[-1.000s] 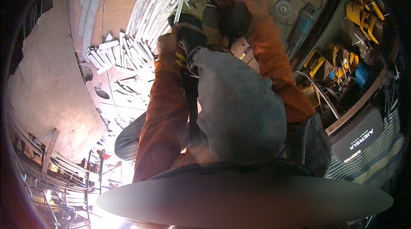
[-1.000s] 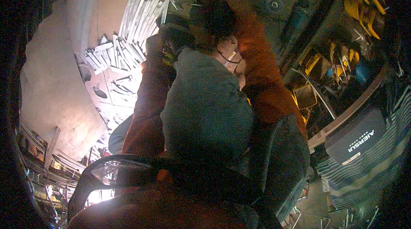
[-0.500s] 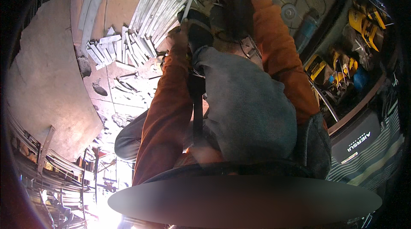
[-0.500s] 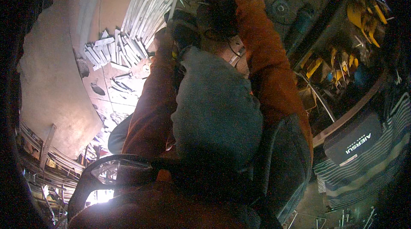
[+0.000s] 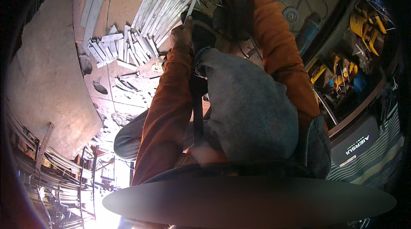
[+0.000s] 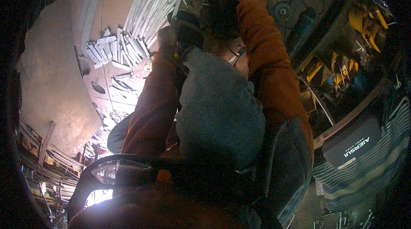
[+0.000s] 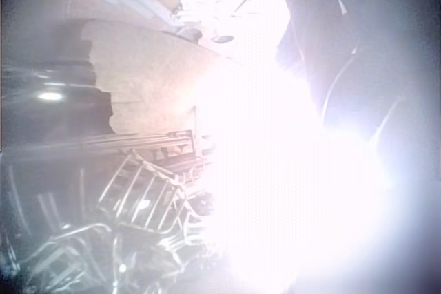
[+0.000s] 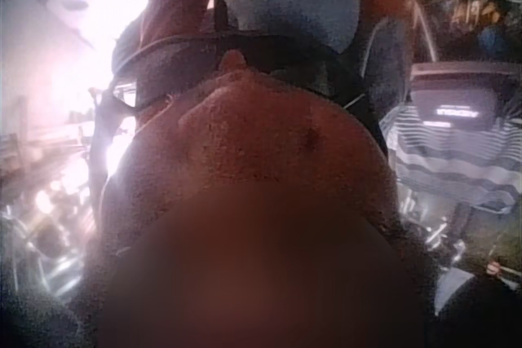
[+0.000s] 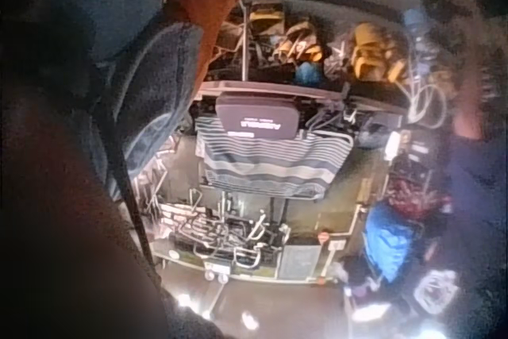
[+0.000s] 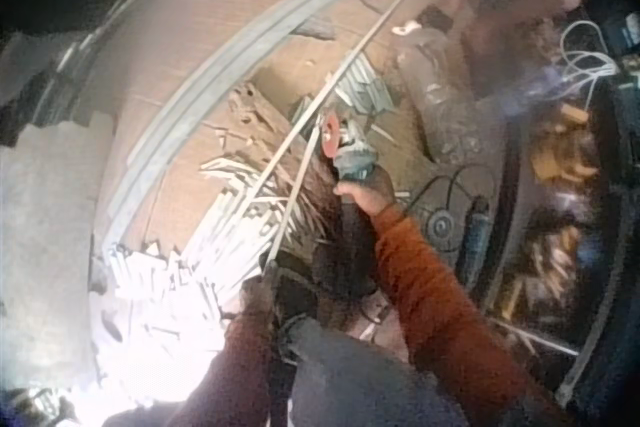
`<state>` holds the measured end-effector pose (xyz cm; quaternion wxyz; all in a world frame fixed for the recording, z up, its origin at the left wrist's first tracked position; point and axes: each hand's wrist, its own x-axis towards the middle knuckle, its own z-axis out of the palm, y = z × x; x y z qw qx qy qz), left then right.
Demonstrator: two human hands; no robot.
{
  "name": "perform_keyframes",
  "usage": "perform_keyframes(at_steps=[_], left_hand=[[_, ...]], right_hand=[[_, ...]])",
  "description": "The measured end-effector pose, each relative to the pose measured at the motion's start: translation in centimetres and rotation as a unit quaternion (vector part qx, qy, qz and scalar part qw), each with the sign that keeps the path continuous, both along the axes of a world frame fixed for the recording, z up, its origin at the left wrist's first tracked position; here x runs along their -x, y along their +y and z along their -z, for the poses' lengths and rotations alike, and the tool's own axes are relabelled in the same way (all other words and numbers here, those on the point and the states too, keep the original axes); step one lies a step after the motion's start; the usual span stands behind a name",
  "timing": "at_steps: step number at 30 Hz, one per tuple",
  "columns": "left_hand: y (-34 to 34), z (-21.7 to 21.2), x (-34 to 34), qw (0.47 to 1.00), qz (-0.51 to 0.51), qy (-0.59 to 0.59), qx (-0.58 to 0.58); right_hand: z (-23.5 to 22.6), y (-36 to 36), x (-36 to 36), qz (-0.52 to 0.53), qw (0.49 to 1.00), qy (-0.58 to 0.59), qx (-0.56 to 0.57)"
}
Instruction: The person marks a metal strip with a marker and then uses an angle grinder to cut it. The person repeats this process with multiple metal strips, cutting them into smaller pieces.
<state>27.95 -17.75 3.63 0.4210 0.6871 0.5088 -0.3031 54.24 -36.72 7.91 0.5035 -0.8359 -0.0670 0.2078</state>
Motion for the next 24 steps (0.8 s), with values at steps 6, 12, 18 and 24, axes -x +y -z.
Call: perform_keyframes(at_steps=[6,12,18,24], left_hand=[[-0.2,0.5,0.2,0.999,0.036,0.009,-0.027],[-0.6,1.4,0.6,0.999,0.017,0.008,-0.033],[-0.8,0.0,0.1,0.999,0.018,0.012,-0.050],[-1.2,-0.2,0.2,0.998,0.007,-0.003,-0.065]], right_hand=[[-0.3,-0.1,-0.1,0.006,0.999,0.050,-0.001],[-0.3,0.5,0.1,0.017,0.998,0.007,-0.054],[-0.1,0.6,0.2,0.039,0.997,0.042,-0.045],[-0.3,0.7,-0.2,0.038,0.998,0.047,0.001]])
